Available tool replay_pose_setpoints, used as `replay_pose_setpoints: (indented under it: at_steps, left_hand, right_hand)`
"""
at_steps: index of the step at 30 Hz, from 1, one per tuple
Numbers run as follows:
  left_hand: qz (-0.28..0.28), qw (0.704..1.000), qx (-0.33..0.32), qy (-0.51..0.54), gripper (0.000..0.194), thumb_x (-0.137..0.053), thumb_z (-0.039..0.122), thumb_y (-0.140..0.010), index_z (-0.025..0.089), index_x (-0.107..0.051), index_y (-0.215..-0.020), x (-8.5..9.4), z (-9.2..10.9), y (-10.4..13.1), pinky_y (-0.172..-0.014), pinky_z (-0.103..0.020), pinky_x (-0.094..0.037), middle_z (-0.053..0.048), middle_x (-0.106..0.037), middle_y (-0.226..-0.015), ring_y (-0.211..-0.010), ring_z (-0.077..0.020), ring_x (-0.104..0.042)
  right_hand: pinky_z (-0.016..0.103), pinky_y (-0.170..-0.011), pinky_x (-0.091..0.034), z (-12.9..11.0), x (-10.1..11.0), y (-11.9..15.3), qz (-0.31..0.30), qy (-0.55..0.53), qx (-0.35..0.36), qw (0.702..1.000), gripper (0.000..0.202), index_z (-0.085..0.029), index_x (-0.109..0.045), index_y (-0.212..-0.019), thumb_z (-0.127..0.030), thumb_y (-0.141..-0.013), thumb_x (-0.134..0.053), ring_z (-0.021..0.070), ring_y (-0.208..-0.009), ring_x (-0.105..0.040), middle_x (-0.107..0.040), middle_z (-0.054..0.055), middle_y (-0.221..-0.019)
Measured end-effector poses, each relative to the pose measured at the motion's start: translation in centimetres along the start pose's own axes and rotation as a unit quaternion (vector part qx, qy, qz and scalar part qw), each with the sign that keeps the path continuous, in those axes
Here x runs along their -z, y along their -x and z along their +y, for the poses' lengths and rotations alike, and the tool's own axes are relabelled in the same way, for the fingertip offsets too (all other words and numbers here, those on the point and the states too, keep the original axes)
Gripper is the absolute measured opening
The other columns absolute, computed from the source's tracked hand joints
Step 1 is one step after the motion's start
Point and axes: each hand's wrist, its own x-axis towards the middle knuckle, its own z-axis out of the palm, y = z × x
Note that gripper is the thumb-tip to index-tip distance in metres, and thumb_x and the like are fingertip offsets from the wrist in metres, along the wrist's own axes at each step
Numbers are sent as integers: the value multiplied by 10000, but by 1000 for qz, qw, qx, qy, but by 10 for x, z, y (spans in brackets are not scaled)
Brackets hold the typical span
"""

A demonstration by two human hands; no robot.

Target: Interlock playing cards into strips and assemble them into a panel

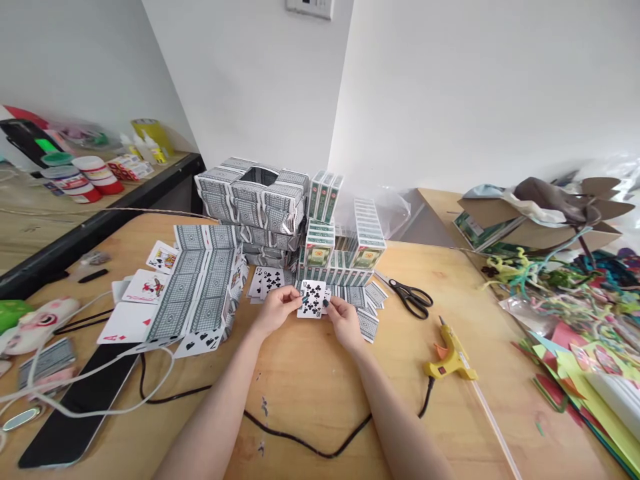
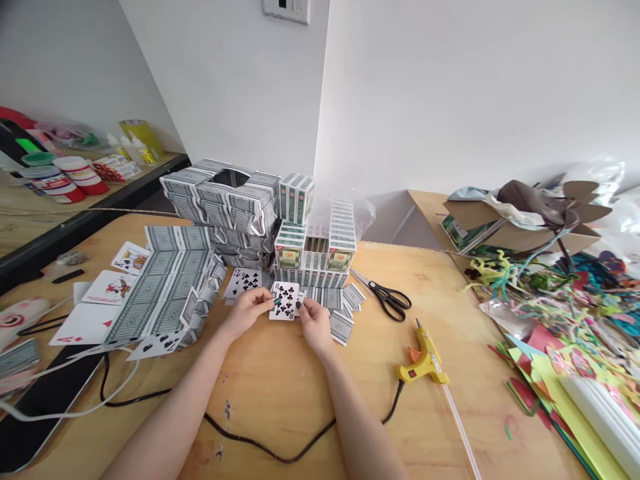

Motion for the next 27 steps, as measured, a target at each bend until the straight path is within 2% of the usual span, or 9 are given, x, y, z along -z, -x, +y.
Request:
replay_pose_setpoints:
  at_steps: [4,11,16,21,27]
  left_hand:
    - [16,1000,-19,-14,109,-545,249,-699,150,-527,-657,-1,-2,-1,-545,-191,-362,41,-476,-581,-565,-87,-446]
    - [69,995,-50,-53,145,-557,273,-714,138,-609,-727,-9,-9,1,-559,-209,-436,-6,-608,-653,-594,-112,-541]
    - [112,983,-102,-104,156,-552,256,-736,138,-652,-759,-17,-11,5,-573,-218,-481,-37,-670,-718,-633,-136,-602]
    - [118,957,-212,-162,174,-521,212,-779,170,-662,-872,-30,-4,12,-641,-226,-512,-49,-688,-834,-717,-142,-634]
    - [126,914,-306,-236,198,-496,157,-797,190,-646,-920,-45,1,18,-708,-220,-518,-44,-690,-868,-762,-132,-645]
  right_hand:
    - [282,-555,-465,2,0,0,3,36,20,999,351,-189,-638,-940,-455,-755,-504,191,-656,-583,-654,48,-772]
    - [237,-487,-410,6,4,1,51,163,97,981,312,-161,-646,-775,-391,-794,-436,154,-551,-516,-579,13,-577]
    - [212,-445,-329,3,2,4,114,280,136,944,328,-162,-576,-603,-346,-812,-403,113,-461,-413,-481,-15,-481]
    - [204,-425,-254,3,-1,7,192,356,150,902,362,-169,-478,-513,-329,-824,-384,81,-404,-297,-342,-49,-418]
    - [204,-429,-266,7,-7,10,282,401,159,857,365,-154,-554,-568,-338,-824,-369,76,-372,-301,-405,-42,-400]
